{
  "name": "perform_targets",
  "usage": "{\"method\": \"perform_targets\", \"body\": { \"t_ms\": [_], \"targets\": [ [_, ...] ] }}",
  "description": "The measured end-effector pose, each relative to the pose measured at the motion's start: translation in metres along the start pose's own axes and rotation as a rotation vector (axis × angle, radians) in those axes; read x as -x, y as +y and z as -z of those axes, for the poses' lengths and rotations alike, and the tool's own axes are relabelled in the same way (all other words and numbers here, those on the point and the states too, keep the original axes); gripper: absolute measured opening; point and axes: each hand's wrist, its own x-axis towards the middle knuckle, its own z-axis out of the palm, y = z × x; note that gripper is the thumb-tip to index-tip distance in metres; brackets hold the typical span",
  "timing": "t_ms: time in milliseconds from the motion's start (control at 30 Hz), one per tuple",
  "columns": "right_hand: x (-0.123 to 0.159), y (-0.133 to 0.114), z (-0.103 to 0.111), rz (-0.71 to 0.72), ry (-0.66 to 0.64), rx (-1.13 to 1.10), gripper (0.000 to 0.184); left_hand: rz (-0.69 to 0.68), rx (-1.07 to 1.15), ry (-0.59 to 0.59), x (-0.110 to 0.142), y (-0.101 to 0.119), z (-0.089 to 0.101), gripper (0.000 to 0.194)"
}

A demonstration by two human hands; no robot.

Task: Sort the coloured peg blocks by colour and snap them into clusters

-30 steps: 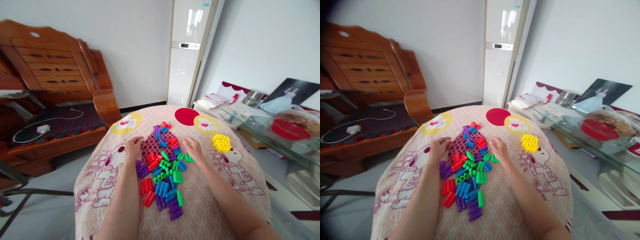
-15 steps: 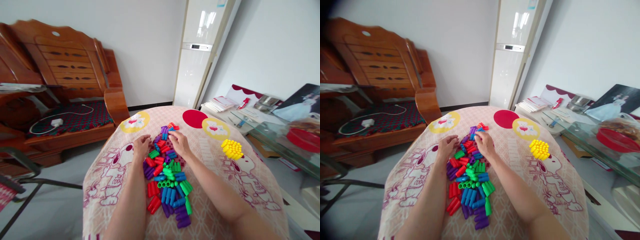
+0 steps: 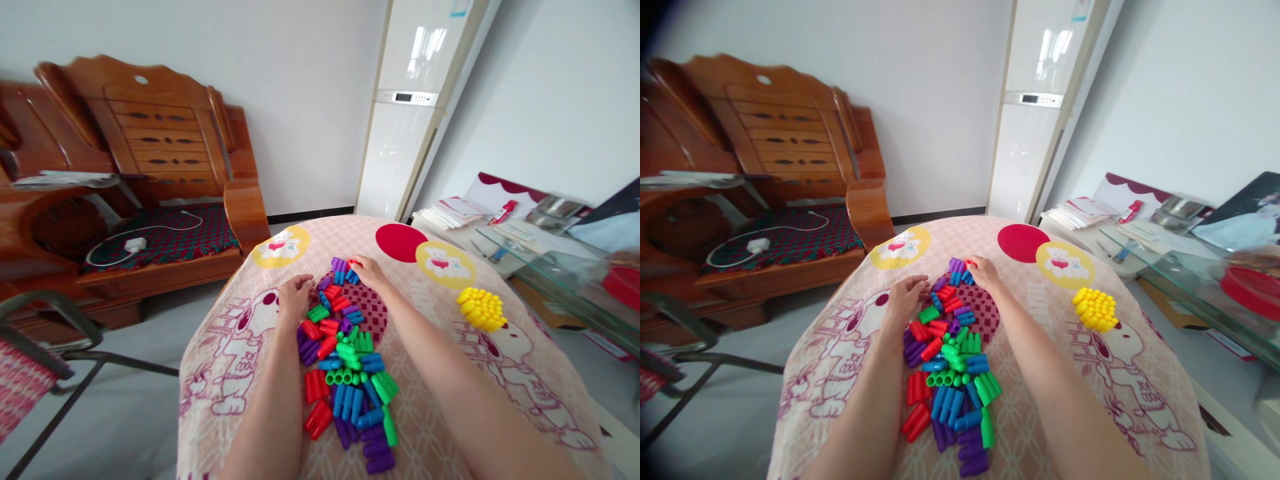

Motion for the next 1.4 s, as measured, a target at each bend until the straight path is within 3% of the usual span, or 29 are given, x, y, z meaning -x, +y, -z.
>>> {"method": "perform_targets", "body": {
  "t_ms": [200,333,500,700,767,1000,1067,1167,1267,1400],
  "targets": [
    [0.083,-0.026,0.008,0.014,-0.046,-0.173,0.032,0.002,-0.028,0.004,0.000,0.001,-0.005,0.024],
    [0.116,-0.021,0.021,-0.054,-0.008,-0.339,0.042,0.037,0.004,0.002,0.001,0.007,-0.006,0.021],
    [0.118,0.013,0.038,-0.119,0.180,-0.420,0.043,0.043,-0.012,0.003,0.001,0.010,-0.005,0.019],
    [0.119,0.032,0.048,-0.091,0.263,0.051,0.019,0.028,-0.067,-0.010,-0.002,0.006,-0.002,0.021],
    [0.120,0.034,0.050,-0.118,0.268,0.185,0.019,0.033,-0.108,-0.013,-0.004,0.005,-0.001,0.023],
    [0.117,0.050,0.066,-0.502,0.419,0.393,0.031,0.029,-0.204,-0.033,-0.008,0.003,0.000,0.029],
    [0.117,0.053,0.070,-0.553,0.407,0.450,0.031,0.022,-0.211,-0.031,-0.007,0.003,0.000,0.029],
    [0.117,0.054,0.072,-0.582,0.346,0.502,0.030,0.018,-0.196,-0.031,-0.005,0.004,-0.001,0.029],
    [0.119,0.050,0.071,-0.610,0.432,0.475,0.041,0.011,-0.151,-0.032,0.000,0.008,-0.002,0.027],
    [0.123,0.041,0.061,-0.415,0.561,0.355,0.040,-0.014,-0.173,-0.042,0.008,0.018,-0.003,0.023]
  ]
}}
